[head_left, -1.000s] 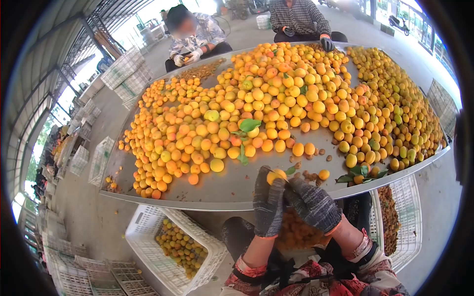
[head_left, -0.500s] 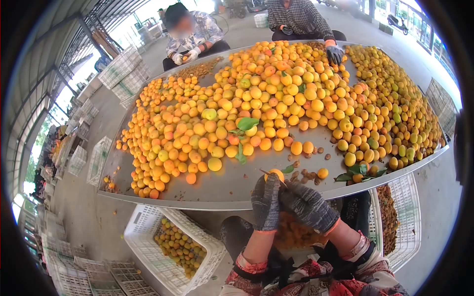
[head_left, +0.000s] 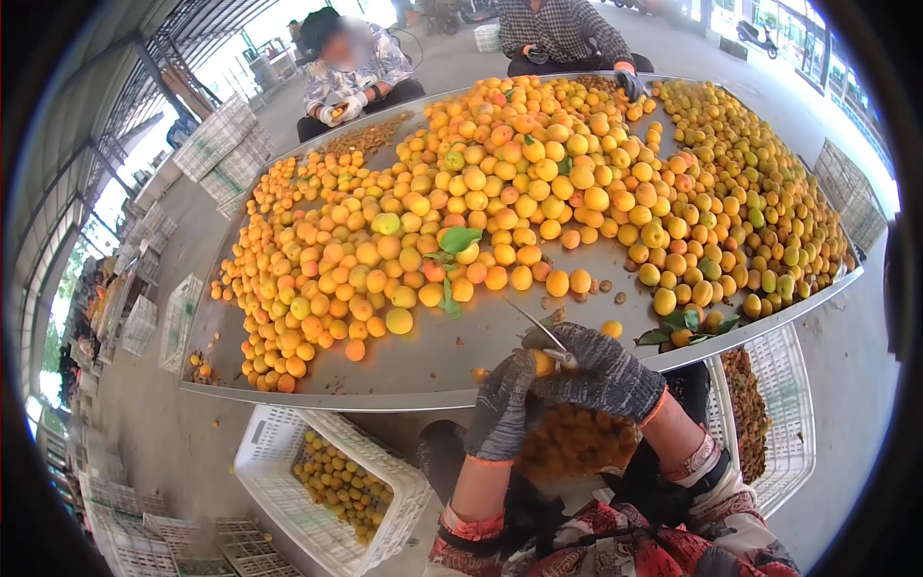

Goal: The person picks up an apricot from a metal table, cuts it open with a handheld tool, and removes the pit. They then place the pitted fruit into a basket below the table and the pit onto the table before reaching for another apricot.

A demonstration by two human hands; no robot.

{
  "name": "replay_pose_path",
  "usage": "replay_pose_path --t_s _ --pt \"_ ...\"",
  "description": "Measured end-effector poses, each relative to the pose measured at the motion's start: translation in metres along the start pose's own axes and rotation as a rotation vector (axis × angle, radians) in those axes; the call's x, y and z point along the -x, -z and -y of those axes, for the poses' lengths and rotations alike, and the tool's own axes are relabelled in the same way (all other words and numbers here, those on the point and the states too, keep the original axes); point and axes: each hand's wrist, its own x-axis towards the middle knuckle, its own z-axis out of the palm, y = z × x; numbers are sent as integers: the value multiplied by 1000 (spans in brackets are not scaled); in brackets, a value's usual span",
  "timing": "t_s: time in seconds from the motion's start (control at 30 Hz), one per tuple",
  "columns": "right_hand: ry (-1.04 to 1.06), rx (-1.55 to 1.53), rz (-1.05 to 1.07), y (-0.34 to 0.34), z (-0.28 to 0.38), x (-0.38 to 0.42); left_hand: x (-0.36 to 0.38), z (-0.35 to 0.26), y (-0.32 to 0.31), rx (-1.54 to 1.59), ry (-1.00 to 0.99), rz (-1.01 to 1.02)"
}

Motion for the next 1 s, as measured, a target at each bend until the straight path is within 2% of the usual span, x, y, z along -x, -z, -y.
replay_pose_path --t_s 0.07,0.13,0.17,0.23,0.27,0.33,0.47,0.57,0.63,0.77,0.83,0.87,0.9,0.97,1.0 --pt "27 -64 1 -4 1 1 2 1 -4 9 19 -23" --pt "-17 193 -116 -11 7 5 0 0 -18 309 59 -113" --pt "-18 196 -117 -17 -2 9 -1 -1 -27 461 78 -155" --pt "58 -245 -386 -37 -27 16 0 -4 -35 765 118 -246" --pt "58 -245 -384 -41 -27 21 3 -8 -36 765 118 -247" --pt "-139 -1009 -448 -45 -25 26 8 -17 -33 757 110 -37" --pt "-226 -1097 -369 -42 -39 26 7 -6 -22 709 87 43" --pt "-233 -1222 -358 -41 -31 22 3 4 -18 729 83 -74" --pt "-289 -1416 -397 -35 -16 21 -6 15 -8 916 103 -73" --pt "-372 -1345 -511 -30 -8 25 -7 18 -4 823 -14 -79" --pt "-399 -1056 -334 -25 -22 41 -7 16 -6 816 -32 -125" --pt "-424 -1131 -241 -23 -30 49 -8 15 -4 817 -36 -127" --pt "-424 -1131 -238 -23 -28 49 -8 14 -1 810 -38 -92" --pt "-252 -463 -129 -21 -21 50 -11 18 2 805 -41 -61" --pt "-253 -464 -126 -21 -25 50 -14 22 5 843 -30 -34"
